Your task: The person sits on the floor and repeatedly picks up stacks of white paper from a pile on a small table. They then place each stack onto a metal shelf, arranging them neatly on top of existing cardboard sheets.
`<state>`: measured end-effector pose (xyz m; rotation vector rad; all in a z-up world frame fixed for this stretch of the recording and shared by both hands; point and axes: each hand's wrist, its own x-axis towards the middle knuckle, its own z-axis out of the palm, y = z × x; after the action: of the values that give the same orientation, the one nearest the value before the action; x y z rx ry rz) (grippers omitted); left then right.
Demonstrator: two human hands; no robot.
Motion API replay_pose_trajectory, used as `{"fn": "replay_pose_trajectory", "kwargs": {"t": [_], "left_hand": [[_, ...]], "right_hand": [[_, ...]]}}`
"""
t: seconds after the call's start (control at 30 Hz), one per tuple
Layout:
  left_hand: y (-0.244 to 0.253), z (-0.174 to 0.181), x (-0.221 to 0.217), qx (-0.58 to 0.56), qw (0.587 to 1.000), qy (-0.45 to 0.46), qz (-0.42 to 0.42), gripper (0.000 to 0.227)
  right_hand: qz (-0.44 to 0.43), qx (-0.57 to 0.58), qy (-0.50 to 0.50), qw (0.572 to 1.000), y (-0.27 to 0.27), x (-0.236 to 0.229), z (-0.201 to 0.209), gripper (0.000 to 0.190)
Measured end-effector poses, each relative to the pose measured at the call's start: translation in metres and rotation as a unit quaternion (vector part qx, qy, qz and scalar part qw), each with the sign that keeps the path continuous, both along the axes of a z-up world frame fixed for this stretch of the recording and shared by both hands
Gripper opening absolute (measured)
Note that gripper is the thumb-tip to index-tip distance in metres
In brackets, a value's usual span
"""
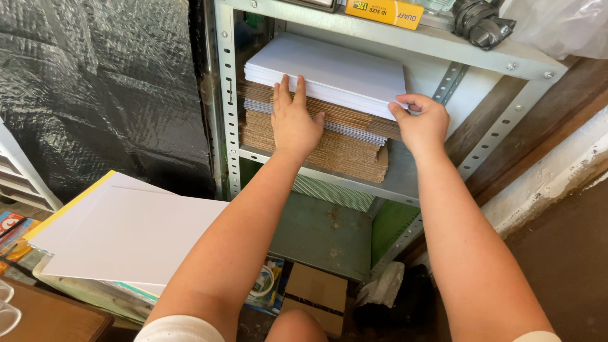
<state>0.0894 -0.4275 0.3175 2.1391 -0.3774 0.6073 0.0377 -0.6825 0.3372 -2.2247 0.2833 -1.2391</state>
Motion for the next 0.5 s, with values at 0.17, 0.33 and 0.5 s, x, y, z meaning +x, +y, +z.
{"fn": "replay_pose_trajectory", "kwargs": {"t": [0.17, 0.33, 0.5], "left_hand": [[-0.003, -0.002, 0.003, 0.002, 1.000, -0.002, -0.004, 0.086], [-0.004, -0.002, 0.002, 0.005, 1.000, 0.002, -0.005, 0.088], [-0.005, -0.003, 0.004, 0.009, 1.000, 0.004, -0.003, 0.090]], "right_hand": [[0.000, -0.005, -0.004, 1.000, 0.005, -0.002, 0.001, 0.021], [-0.003, -0.026, -0.010, 1.000, -0.003, 0.006, -0.003, 0.021], [0.004, -0.022, -0.017, 1.000, -0.004, 0.009, -0.005, 0.020]]}}
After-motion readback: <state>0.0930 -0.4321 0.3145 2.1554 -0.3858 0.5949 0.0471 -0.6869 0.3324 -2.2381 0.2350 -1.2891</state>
